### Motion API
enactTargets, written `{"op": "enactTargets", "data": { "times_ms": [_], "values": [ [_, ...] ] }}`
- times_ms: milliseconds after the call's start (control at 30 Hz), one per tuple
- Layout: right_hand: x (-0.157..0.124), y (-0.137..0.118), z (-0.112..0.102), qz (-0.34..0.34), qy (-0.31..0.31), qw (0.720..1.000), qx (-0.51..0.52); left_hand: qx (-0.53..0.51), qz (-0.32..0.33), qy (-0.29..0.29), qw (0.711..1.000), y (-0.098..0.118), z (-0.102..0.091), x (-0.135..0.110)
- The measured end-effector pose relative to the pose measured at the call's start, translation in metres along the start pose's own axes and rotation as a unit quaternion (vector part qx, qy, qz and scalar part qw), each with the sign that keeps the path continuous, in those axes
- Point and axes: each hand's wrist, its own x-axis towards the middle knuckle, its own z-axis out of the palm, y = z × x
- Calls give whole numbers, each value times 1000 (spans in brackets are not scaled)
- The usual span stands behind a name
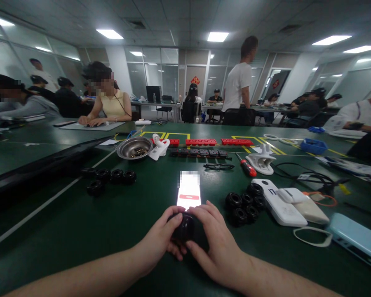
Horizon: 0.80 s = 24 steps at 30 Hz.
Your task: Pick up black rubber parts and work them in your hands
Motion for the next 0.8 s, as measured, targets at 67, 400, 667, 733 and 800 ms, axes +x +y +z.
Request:
{"op": "enactTargets", "data": {
  "times_ms": [67, 400, 667, 733, 800],
  "values": [
    [1, 1, 1, 44, 13, 999, -8, -20, 8, 21, 1000, 0, 0, -1],
    [1, 4, 1, -41, -1, 999, -6, 2, -22, -38, 999, 2, -3, 1],
    [-1, 9, 3, 46, 22, 999, -3, -37, 5, -12, 999, -4, -9, 1],
    [1, 10, 3, 39, 14, 999, -2, -48, 11, -18, 999, -4, -9, 0],
    [2, 9, 3, 26, 19, 999, 2, -53, 17, -26, 998, -3, -8, 0]
  ]
}}
